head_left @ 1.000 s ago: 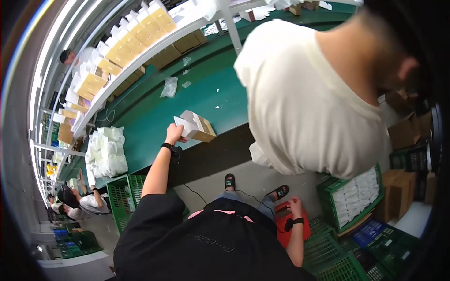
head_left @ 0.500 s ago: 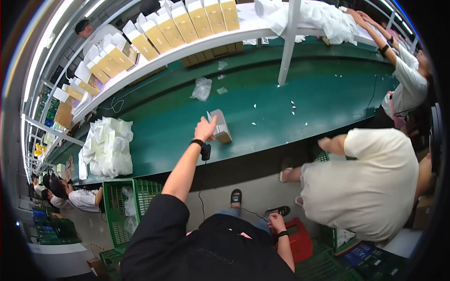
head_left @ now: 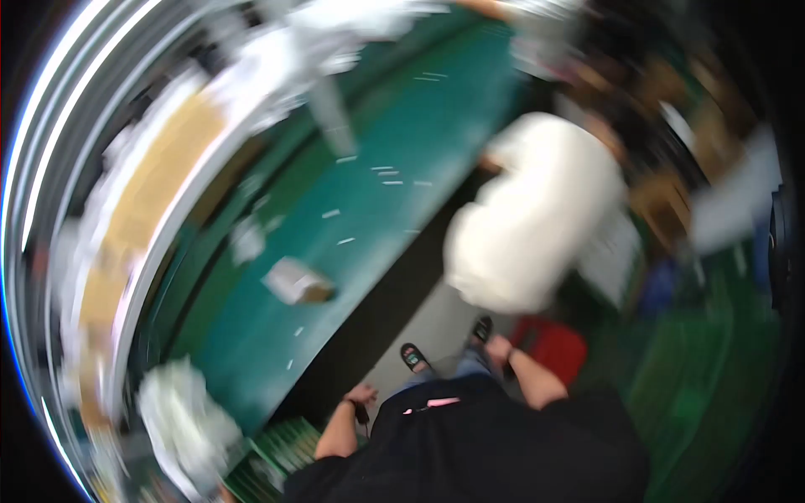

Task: Packaging white electronic components into plastic bags and arranging them on an assembly line.

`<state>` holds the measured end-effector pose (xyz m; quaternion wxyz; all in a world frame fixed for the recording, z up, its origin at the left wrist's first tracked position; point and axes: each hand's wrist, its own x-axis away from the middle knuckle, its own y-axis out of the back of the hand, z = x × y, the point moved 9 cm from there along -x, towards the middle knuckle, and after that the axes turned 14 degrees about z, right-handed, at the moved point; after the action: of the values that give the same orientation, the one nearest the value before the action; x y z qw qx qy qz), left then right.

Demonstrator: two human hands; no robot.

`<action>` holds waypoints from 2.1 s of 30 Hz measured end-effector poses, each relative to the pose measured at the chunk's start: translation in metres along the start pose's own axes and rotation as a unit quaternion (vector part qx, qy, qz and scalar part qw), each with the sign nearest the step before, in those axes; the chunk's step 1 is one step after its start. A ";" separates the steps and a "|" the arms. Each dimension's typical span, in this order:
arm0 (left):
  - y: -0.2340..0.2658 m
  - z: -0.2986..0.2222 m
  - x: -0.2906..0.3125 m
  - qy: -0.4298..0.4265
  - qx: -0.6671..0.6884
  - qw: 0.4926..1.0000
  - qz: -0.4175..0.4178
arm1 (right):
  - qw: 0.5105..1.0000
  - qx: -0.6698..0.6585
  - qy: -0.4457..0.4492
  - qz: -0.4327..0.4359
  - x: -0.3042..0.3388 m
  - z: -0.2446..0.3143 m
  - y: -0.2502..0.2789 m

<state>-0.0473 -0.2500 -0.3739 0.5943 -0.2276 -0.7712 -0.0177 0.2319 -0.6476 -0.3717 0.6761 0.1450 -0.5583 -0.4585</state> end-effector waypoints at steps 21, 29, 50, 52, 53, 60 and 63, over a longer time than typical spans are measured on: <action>0.020 -0.263 0.012 -0.079 -0.190 0.978 -0.030 | 0.336 -0.854 -0.344 -0.196 0.200 -0.028 -0.186; -0.100 -0.258 -0.013 0.095 -0.221 0.970 0.043 | 0.200 -0.880 -0.283 -0.325 0.258 -0.112 -0.195; -0.311 -0.416 -0.096 -0.028 -0.493 0.864 0.101 | 0.636 -0.474 -0.580 -0.186 0.263 -0.262 -0.323; -0.314 -0.398 -0.093 -0.006 -0.499 0.860 0.105 | 0.659 -0.449 -0.573 -0.188 0.251 -0.233 -0.310; -0.311 -0.394 -0.093 -0.003 -0.503 0.858 0.098 | 0.661 -0.445 -0.572 -0.193 0.242 -0.216 -0.313; -0.321 -0.415 -0.125 -0.020 -0.572 0.803 0.166 | 0.621 -0.508 -0.576 -0.159 0.242 -0.098 -0.346; -0.317 -0.444 -0.187 -0.051 -0.408 0.879 0.239 | 0.608 -0.539 -0.569 -0.122 0.240 -0.104 -0.359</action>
<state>0.2737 -0.7276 -0.3402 0.3947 -0.6281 -0.6468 -0.1767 0.1490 -1.0607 -0.5110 0.1157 -0.4694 -0.4595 -0.7451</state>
